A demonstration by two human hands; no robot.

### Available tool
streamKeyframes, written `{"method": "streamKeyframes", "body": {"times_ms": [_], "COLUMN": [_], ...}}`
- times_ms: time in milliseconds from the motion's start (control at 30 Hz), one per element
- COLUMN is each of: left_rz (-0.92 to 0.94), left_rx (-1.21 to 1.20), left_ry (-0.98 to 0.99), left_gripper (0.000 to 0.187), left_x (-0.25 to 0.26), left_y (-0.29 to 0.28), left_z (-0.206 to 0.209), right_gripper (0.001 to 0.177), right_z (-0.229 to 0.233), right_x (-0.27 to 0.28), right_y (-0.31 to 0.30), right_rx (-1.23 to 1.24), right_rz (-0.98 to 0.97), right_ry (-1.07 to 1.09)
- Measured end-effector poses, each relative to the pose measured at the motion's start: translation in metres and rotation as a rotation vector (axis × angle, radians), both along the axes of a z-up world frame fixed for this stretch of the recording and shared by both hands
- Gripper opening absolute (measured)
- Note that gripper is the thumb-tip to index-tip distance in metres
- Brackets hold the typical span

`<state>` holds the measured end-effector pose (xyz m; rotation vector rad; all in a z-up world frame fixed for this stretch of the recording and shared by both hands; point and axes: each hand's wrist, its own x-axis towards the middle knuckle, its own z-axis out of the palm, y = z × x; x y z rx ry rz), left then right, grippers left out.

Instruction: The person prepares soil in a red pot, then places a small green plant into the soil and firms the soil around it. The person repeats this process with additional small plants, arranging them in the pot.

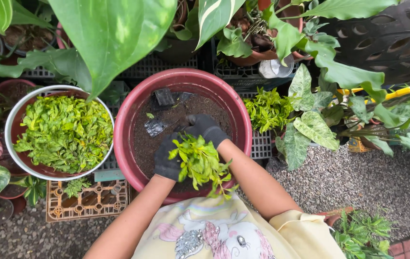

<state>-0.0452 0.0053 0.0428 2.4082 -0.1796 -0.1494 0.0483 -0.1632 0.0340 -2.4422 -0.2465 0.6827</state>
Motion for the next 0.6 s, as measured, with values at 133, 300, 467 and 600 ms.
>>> {"method": "streamKeyframes", "body": {"times_ms": [133,300,467,600], "left_rz": [0.096,0.085,0.017,0.066], "left_rx": [-0.146,0.051,-0.103,-0.176], "left_ry": [-0.009,-0.121,-0.26,-0.167], "left_gripper": [0.024,0.024,0.025,0.027], "left_x": [0.001,0.02,0.042,0.053], "left_y": [-0.001,0.001,0.003,0.006], "left_z": [-0.046,-0.025,-0.015,-0.034], "right_gripper": [0.033,0.012,0.026,0.041], "right_z": [-0.034,-0.144,-0.03,-0.004], "right_x": [0.008,0.001,-0.031,-0.051], "right_y": [-0.032,-0.075,-0.058,-0.071], "right_rx": [0.166,1.061,0.798,0.812], "right_rz": [0.106,-0.316,-0.183,-0.084], "right_ry": [-0.033,0.494,0.118,0.18]}}
